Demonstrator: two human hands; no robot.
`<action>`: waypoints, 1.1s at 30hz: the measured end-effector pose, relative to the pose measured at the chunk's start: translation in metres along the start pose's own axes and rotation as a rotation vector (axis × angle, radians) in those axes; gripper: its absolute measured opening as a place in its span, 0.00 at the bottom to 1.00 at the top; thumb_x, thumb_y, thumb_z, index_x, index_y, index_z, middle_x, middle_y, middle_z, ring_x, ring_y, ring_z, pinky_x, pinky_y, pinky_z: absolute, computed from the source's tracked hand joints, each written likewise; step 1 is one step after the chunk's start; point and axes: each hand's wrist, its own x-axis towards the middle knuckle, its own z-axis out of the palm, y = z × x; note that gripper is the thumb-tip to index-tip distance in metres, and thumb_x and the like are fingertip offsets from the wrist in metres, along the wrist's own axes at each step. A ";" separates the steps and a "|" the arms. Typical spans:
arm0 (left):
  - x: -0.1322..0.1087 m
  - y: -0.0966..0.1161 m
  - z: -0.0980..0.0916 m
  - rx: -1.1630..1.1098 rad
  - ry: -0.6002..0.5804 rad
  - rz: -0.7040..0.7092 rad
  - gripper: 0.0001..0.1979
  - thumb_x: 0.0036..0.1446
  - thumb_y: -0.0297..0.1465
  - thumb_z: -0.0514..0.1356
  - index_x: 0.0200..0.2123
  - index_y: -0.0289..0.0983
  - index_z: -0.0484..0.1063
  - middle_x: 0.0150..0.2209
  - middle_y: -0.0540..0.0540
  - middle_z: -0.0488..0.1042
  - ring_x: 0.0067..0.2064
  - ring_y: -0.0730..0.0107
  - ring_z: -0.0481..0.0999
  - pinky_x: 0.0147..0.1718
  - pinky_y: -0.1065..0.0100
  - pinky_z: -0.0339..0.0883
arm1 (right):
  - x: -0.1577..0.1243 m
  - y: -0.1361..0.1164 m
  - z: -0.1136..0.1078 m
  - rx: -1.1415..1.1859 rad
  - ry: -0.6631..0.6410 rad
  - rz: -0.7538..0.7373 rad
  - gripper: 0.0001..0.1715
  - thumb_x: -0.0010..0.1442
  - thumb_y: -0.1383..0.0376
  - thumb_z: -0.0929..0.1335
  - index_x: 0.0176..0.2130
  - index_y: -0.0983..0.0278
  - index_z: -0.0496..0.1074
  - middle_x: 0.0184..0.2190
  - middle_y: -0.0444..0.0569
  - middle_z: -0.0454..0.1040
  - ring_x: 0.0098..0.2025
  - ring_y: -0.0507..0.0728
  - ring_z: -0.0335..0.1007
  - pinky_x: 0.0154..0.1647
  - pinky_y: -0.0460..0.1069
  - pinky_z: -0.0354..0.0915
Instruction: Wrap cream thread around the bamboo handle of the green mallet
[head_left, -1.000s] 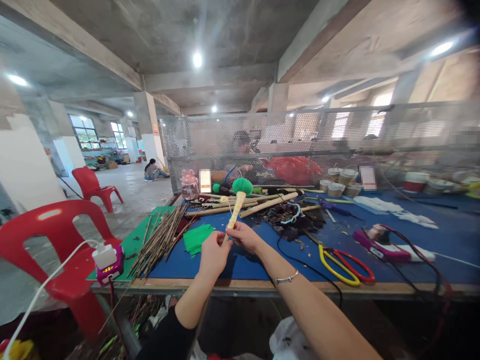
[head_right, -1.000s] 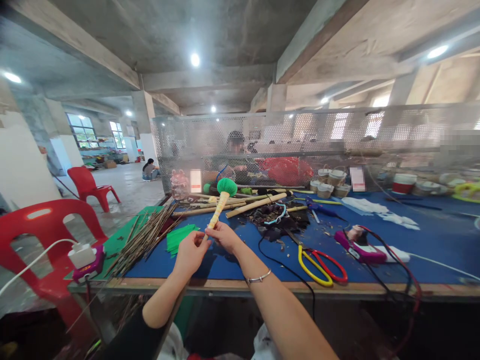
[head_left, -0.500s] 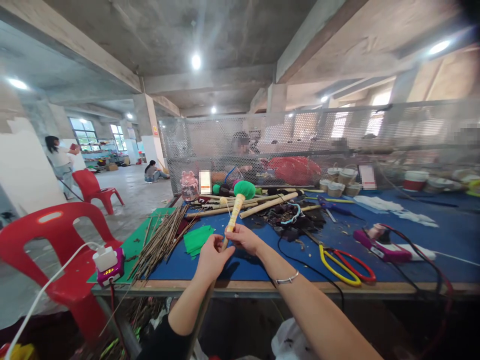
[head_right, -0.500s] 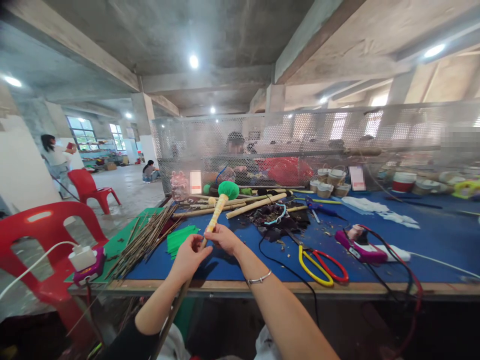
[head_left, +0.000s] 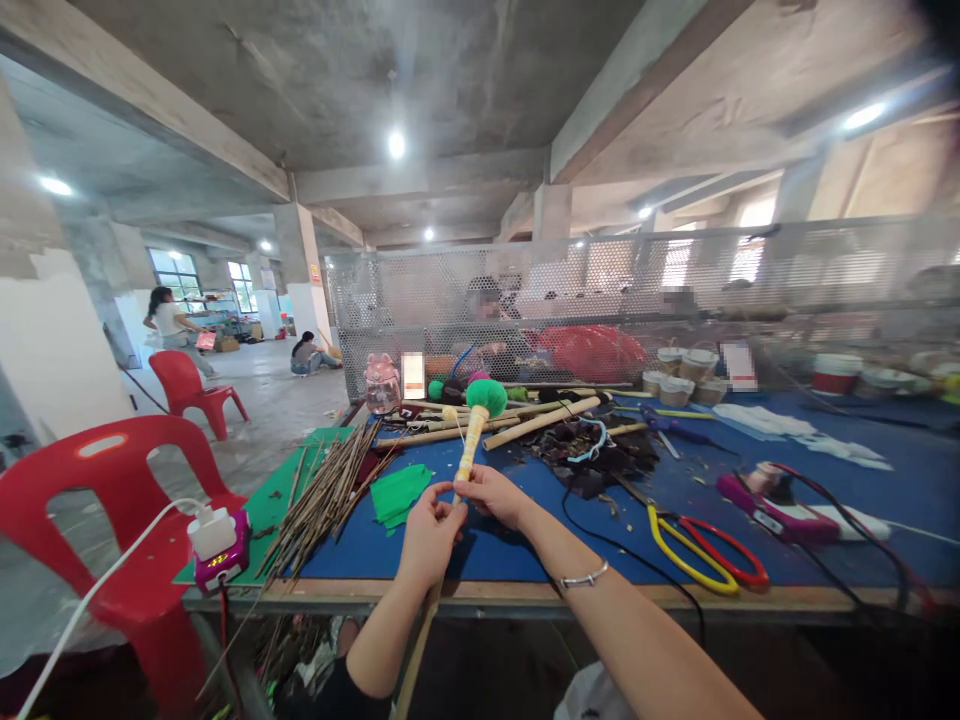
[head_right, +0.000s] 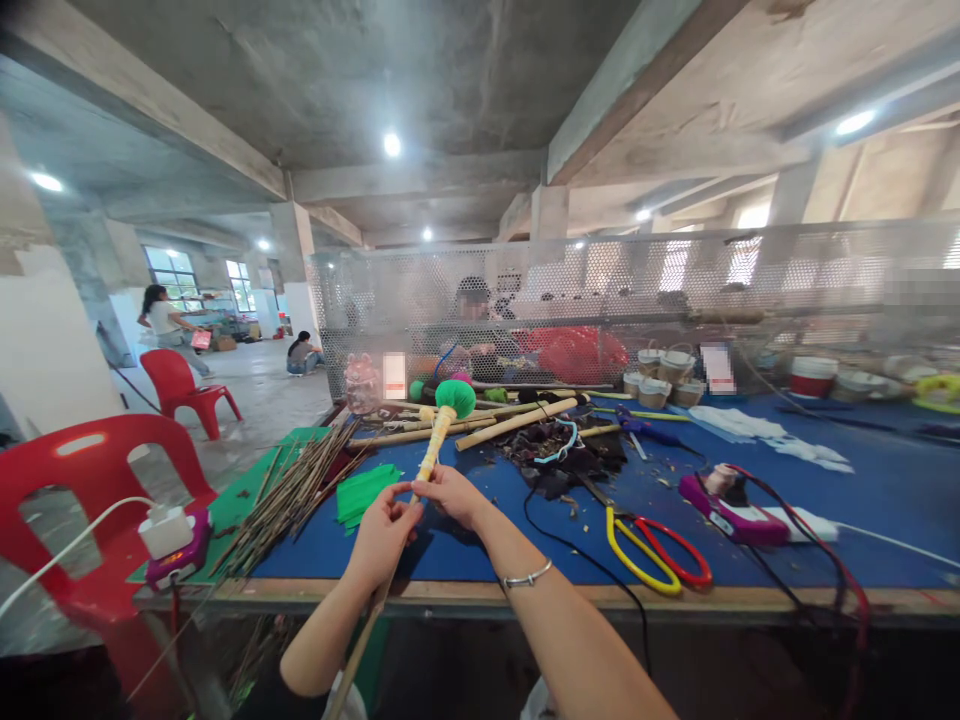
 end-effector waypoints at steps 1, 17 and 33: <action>0.000 -0.001 0.000 0.027 0.009 0.025 0.19 0.47 0.38 0.59 0.41 0.34 0.65 0.18 0.56 0.65 0.18 0.78 0.63 0.19 0.75 0.56 | 0.000 0.000 0.000 -0.017 0.003 0.000 0.22 0.44 0.54 0.71 0.27 0.65 0.60 0.13 0.33 0.55 0.11 0.42 0.40 0.11 0.43 0.35; 0.001 0.001 0.002 -0.149 0.115 0.014 0.31 0.41 0.36 0.64 0.49 0.31 0.61 0.21 0.53 0.68 0.21 0.77 0.66 0.22 0.74 0.59 | -0.002 -0.002 0.000 0.175 -0.038 0.023 0.22 0.43 0.57 0.72 0.30 0.64 0.60 0.12 0.32 0.52 0.12 0.42 0.37 0.12 0.42 0.33; 0.001 0.009 -0.001 -0.344 0.041 -0.068 0.42 0.41 0.39 0.65 0.56 0.30 0.53 0.21 0.49 0.72 0.21 0.75 0.70 0.22 0.74 0.63 | -0.004 -0.001 -0.001 0.258 -0.101 0.051 0.21 0.45 0.59 0.72 0.34 0.64 0.61 0.15 0.34 0.54 0.14 0.42 0.40 0.14 0.41 0.34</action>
